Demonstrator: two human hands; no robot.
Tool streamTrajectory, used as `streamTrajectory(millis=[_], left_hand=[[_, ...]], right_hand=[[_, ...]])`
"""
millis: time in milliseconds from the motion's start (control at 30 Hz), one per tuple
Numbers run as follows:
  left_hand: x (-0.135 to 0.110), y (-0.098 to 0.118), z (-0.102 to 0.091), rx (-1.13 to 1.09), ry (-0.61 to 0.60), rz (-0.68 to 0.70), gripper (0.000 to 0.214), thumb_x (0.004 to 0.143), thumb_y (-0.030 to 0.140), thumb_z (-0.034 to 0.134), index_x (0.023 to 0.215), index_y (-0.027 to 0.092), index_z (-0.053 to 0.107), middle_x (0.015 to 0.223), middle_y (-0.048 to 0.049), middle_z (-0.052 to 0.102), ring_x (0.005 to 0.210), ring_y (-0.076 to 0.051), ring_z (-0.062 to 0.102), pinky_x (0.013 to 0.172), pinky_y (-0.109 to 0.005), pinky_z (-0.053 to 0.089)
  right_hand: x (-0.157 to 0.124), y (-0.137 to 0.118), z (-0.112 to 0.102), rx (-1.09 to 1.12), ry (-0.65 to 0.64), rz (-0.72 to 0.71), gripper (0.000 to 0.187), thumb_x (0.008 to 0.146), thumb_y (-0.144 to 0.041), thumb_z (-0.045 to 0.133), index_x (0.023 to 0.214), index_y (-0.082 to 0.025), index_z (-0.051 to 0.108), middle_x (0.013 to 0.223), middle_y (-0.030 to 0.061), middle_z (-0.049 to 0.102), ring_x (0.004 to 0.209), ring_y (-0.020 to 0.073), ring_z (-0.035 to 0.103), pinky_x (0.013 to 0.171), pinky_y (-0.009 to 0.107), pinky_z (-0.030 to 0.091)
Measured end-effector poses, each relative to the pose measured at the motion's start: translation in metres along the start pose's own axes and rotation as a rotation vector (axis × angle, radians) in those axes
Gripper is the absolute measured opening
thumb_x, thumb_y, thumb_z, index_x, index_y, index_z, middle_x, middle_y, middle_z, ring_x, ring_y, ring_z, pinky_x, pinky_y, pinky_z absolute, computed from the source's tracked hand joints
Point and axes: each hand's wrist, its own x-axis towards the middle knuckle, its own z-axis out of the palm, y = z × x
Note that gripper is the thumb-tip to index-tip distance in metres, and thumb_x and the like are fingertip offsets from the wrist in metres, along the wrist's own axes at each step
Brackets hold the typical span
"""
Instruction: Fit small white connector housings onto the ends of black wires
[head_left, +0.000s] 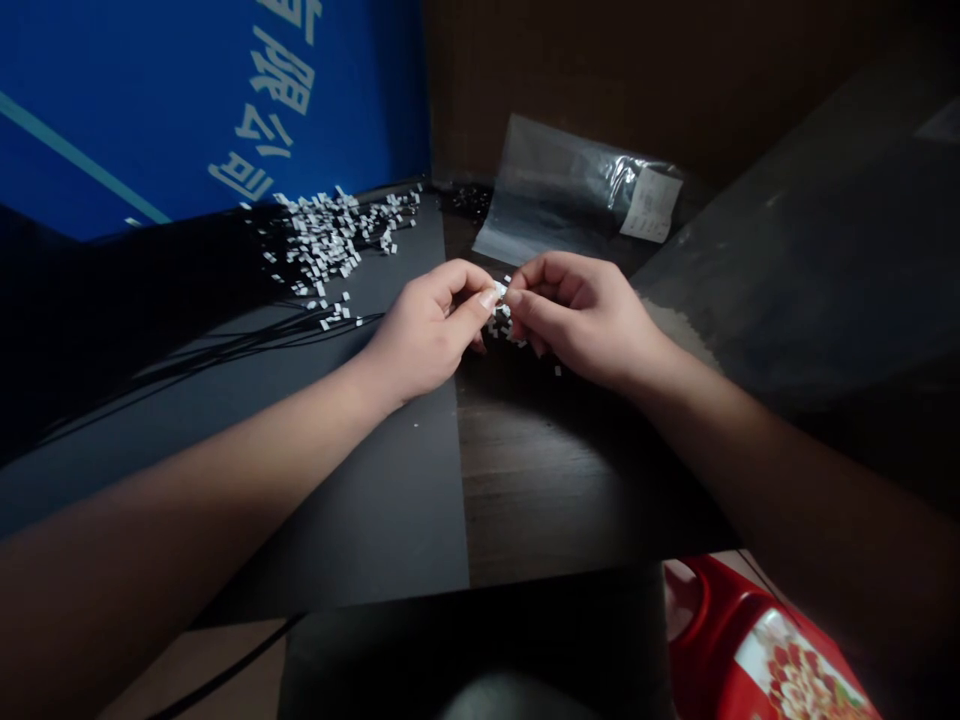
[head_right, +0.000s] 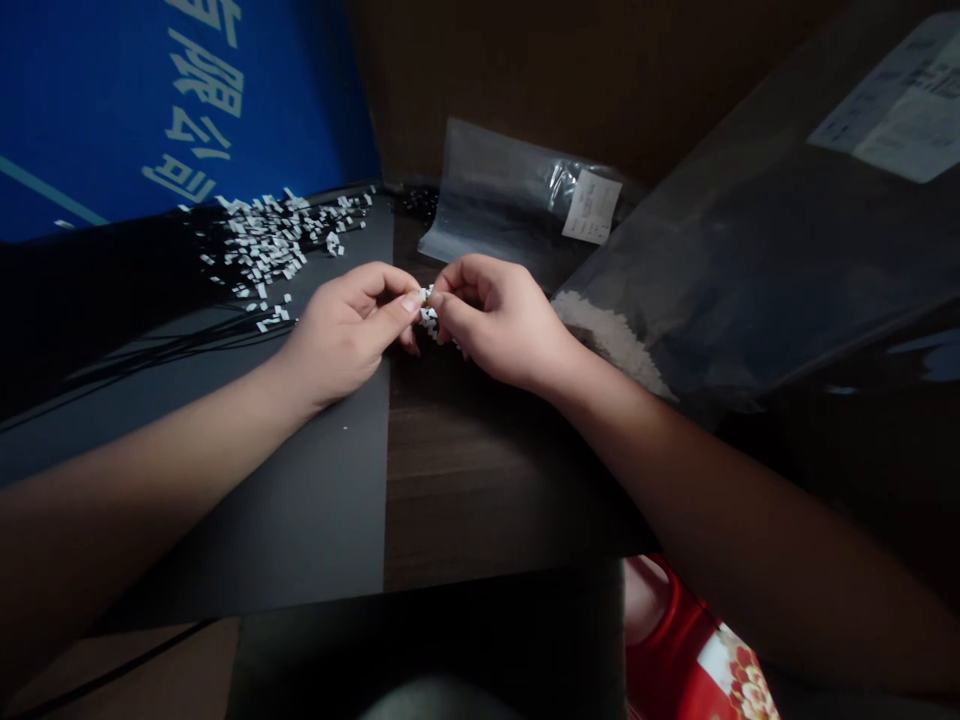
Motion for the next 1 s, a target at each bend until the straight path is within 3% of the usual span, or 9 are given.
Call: streamTrajectory(millis=[167,667,800,1000], left_hand=[[0.0004,0.0014,-0.0002,-0.014,-0.01,-0.029,0.01,0.1,0.02,0.07,0.092,0.019,0.066,0.082,0.0,0.066,0.066,-0.011,0.062,0.064,-0.026,0.055],[-0.0007,0.0029,0.0011,0.008,-0.006,-0.027,0.011,0.102,0.018,0.069,0.092,0.019,0.065,0.082,0.0004,0.066,0.066,-0.011,0.062,0.065,-0.026,0.054],[-0.0012,0.0007,0.0006,0.037,-0.007,-0.021,0.012,0.102,0.024,0.072,0.093,0.019,0.066,0.083,0.0004,0.066,0.066,-0.012,0.063,0.066,-0.027,0.054],[-0.001,-0.0015,0.0005,0.039,-0.009,-0.011,0.009,0.101,0.021,0.069,0.093,0.02,0.066,0.084,0.0003,0.066,0.067,-0.012,0.062,0.066,-0.027,0.055]], right_hand=[[-0.0002,-0.0014,-0.0002,-0.01,0.015,0.031,0.012,0.097,-0.015,0.074,0.088,-0.018,0.066,0.066,-0.0002,0.067,0.05,0.0101,0.055,0.046,0.025,0.041],[-0.0027,-0.0007,-0.0022,-0.152,0.084,-0.074,0.004,0.091,-0.015,0.076,0.088,-0.016,0.074,0.071,0.001,0.075,0.055,0.0114,0.062,0.05,0.024,0.047],[-0.0028,-0.0012,-0.0032,-0.185,0.065,-0.103,0.004,0.091,-0.018,0.076,0.088,-0.017,0.073,0.073,0.0014,0.074,0.063,0.0138,0.065,0.058,0.027,0.048],[-0.0028,0.0003,-0.0025,-0.165,0.04,-0.102,0.006,0.093,-0.019,0.075,0.088,-0.018,0.071,0.072,0.0005,0.071,0.061,0.0124,0.06,0.056,0.026,0.046]])
